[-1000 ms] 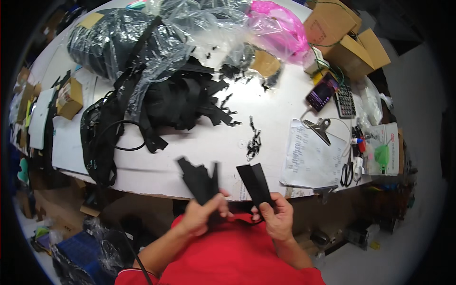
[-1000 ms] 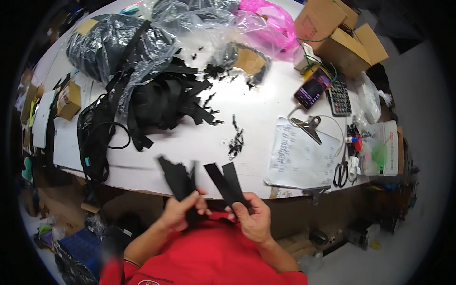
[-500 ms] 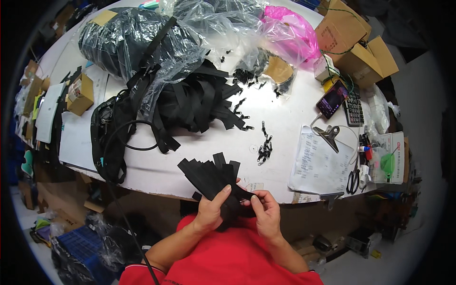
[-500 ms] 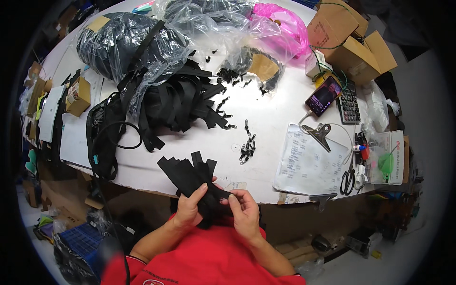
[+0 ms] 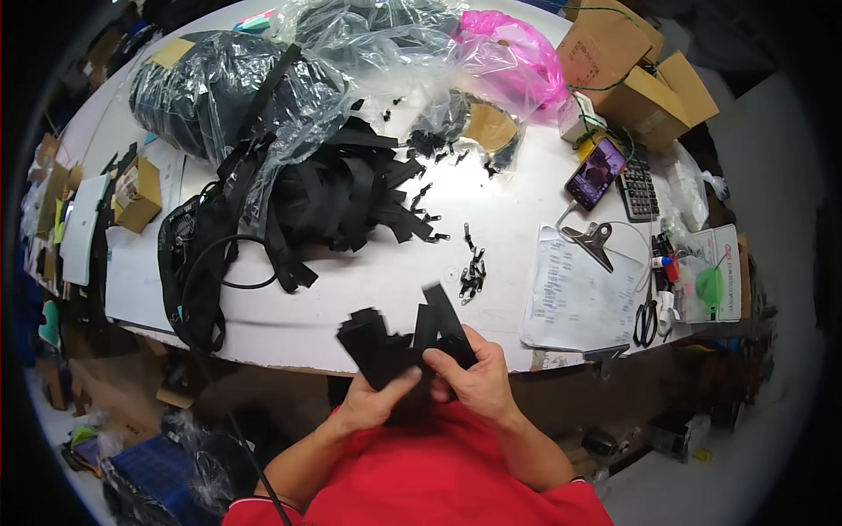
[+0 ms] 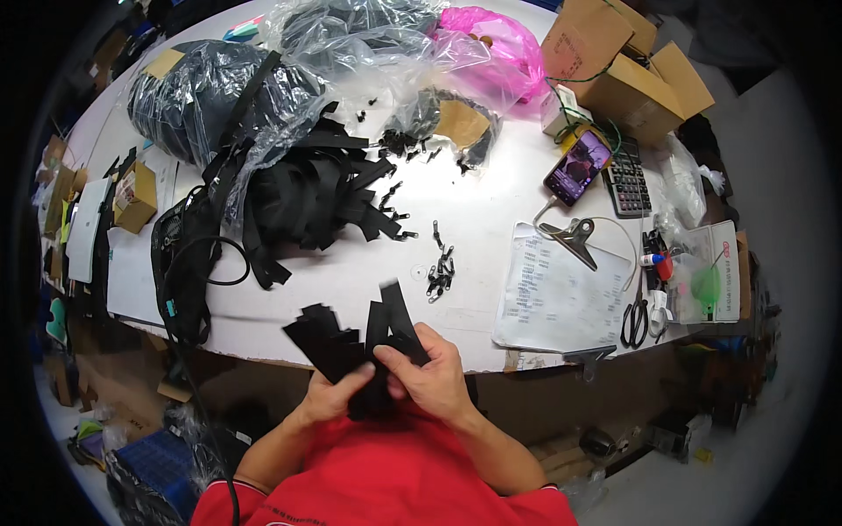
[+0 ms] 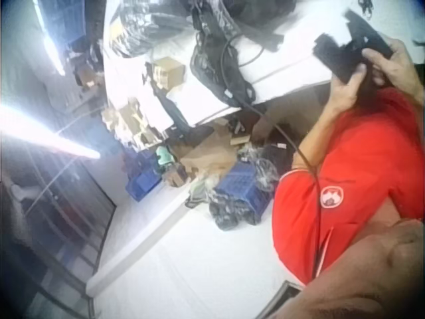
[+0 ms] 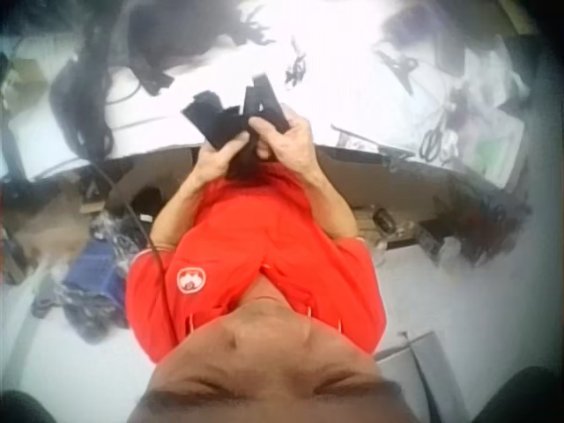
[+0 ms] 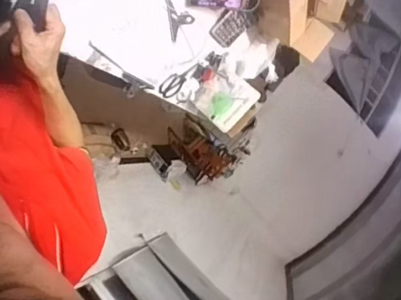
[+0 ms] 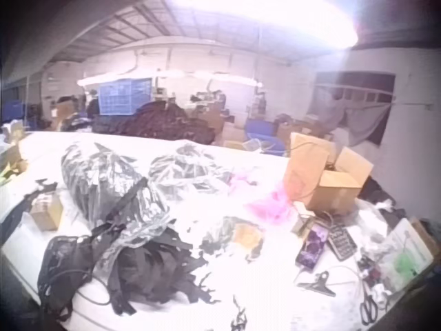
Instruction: The person attaches small metal clips to the ends of black fabric straps. They pick up a strap, insert a metal clip into the folded end, and secure it by hand. The process is repeated for multiple straps, which are then gathered into a bundle.
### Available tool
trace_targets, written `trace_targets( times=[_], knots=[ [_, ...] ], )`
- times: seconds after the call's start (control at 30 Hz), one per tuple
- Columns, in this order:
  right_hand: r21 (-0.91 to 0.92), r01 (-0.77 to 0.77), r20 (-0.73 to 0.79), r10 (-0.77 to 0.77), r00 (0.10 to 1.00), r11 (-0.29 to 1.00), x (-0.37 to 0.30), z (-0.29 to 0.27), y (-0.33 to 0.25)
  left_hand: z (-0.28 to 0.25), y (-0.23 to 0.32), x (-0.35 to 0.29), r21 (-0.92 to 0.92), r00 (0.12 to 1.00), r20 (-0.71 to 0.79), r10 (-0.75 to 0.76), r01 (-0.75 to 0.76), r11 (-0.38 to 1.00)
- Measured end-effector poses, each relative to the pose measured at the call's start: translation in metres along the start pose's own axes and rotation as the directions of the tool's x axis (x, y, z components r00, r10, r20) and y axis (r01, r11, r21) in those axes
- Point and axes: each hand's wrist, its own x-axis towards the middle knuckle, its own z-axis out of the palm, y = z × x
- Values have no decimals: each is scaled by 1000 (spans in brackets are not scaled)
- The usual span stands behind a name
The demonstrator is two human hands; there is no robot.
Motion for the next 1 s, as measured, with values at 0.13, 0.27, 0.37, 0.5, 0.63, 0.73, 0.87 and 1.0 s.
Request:
trace_targets(
  times=[0.13, 0.27, 0.37, 0.5, 0.63, 0.73, 0.87, 1.0],
  knots=[
    [-176, 244, -84, -261, 962, 954, 0, -12, 0, 0, 19, 9, -114, 971, -235, 54, -83, 990],
    [-422, 329, 11, -358, 934, 845, -11, -30, -17, -31, 35, 7, 89, 943, -180, 279, -267, 960],
    [-268, 368, 94, -356, 930, 890, -5, -19, -5, -18, 28, 23, 233, 993, 122, -1, -28, 972],
    [-215, 127, -48, -141, 989, 968, -3, -13, -1, 3, 8, 37, 104, 931, 355, 84, -129, 986],
    [-151, 99, -163, -124, 979, 984, 0, -16, 2, -2, -10, 37, 99, 975, 196, -106, 88, 991],
    [-205, 175, -203, -217, 955, 963, 0, -22, 3, 0, -10, 34, 30, 993, -45, -105, 106, 994],
    [-423, 303, -256, -433, 864, 854, -2, -37, 1, -7, 20, 29, 293, 891, 25, 452, -439, 849],
    [-585, 321, -221, -527, 821, 745, 0, -32, -3, 5, 17, 20, 424, 984, -76, 162, -115, 898]
  ],
)
